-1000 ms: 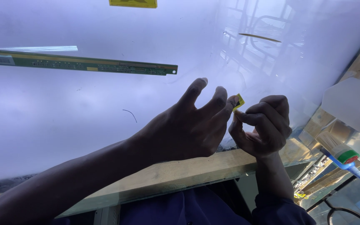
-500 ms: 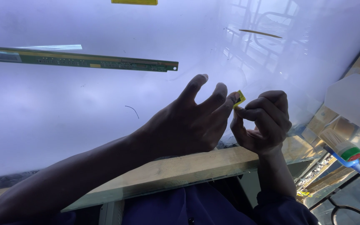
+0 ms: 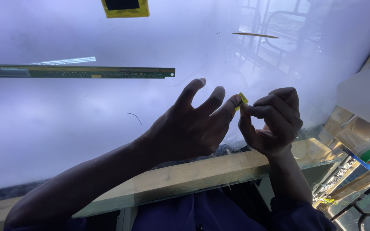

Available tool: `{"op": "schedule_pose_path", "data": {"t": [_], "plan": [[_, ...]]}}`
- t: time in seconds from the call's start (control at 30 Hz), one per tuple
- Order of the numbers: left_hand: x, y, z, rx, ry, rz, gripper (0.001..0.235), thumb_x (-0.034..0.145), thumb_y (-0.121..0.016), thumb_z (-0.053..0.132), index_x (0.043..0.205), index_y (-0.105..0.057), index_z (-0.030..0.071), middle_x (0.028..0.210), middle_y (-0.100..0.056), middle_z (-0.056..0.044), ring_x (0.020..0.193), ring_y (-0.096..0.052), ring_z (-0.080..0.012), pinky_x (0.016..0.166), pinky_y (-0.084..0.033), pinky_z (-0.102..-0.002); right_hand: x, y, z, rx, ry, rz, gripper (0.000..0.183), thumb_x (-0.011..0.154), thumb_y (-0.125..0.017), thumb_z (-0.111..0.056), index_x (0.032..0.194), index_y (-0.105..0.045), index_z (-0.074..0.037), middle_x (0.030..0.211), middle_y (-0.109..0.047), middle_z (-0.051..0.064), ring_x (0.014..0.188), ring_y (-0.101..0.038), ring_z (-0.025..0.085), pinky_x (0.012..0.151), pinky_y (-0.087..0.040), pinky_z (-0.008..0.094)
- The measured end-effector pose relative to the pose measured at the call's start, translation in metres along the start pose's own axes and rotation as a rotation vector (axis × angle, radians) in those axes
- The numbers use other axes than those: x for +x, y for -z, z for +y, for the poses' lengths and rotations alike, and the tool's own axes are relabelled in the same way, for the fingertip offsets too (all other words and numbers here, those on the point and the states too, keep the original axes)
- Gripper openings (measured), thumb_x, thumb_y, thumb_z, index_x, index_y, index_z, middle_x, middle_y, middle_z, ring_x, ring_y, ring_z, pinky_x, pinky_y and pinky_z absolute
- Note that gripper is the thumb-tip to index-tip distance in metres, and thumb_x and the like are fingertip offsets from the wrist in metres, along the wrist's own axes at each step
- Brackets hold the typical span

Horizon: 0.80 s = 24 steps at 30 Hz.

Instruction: The person holds a small yellow-backed electronic component and repeatedly rubs a white putty-like substance onto its surface. The person continues this rubbing action on the same component throughout the clip.

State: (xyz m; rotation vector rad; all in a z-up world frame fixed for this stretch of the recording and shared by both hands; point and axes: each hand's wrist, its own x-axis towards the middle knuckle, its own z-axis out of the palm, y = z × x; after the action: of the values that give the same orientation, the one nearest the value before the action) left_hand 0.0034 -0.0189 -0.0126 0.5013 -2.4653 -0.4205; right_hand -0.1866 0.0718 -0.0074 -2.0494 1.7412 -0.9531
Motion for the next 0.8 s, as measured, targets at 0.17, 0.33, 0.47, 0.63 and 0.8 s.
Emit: {"op": "schedule_pose_path", "data": {"t": [0.17,0.33,0.47,0.63,0.8], "plan": [[0.008,-0.001,0.0,0.011,-0.008,0.0,0.017,0.098,-0.058,0.008,0.099,-0.074,0.004,0.103,-0.065,-0.004,0.094,-0.062,-0.0182,0.087,-0.047,-0.038,-0.003,0.006,0.001,-0.016,-0.047,-0.022,0.02,0.079,-0.065,0.012,0.069,-0.054,-0.001,0.059,-0.047,0.009,0.06,-0.041,0.027,0.065,-0.032,0.036],[0.007,-0.002,0.002,-0.003,-0.009,0.0,0.015,0.097,-0.06,0.01,0.095,-0.074,0.008,0.109,-0.066,-0.004,0.095,-0.062,-0.0196,0.086,-0.048,-0.039,-0.001,0.007,0.003,-0.022,-0.014,0.002,0.016,0.084,-0.069,0.011,0.075,-0.06,0.001,0.061,-0.052,0.009,0.058,-0.041,0.024,0.068,-0.032,0.038],[0.008,-0.002,0.003,-0.031,0.007,0.011,0.011,0.096,-0.063,0.009,0.095,-0.073,0.007,0.113,-0.064,-0.005,0.095,-0.063,-0.0201,0.086,-0.048,-0.04,-0.002,0.01,-0.001,-0.004,-0.075,0.019,0.02,0.079,-0.065,0.011,0.069,-0.053,-0.001,0.058,-0.047,0.008,0.059,-0.04,0.026,0.066,-0.031,0.036],[0.008,0.0,0.001,0.019,-0.081,-0.015,0.014,0.099,-0.058,0.008,0.102,-0.071,0.005,0.11,-0.067,-0.009,0.097,-0.063,-0.0219,0.092,-0.048,-0.041,0.001,0.012,-0.002,0.077,-0.19,0.097,0.017,0.078,-0.067,0.012,0.071,-0.058,-0.001,0.058,-0.044,0.006,0.061,-0.038,0.022,0.07,-0.03,0.035],[0.012,0.001,0.004,0.02,-0.124,-0.026,0.012,0.101,-0.058,0.011,0.105,-0.069,0.009,0.111,-0.066,-0.009,0.102,-0.063,-0.0226,0.094,-0.049,-0.04,0.001,0.016,0.0,0.084,-0.169,0.087,0.021,0.081,-0.068,0.012,0.07,-0.055,-0.001,0.059,-0.049,0.006,0.058,-0.04,0.022,0.07,-0.032,0.037]]}}
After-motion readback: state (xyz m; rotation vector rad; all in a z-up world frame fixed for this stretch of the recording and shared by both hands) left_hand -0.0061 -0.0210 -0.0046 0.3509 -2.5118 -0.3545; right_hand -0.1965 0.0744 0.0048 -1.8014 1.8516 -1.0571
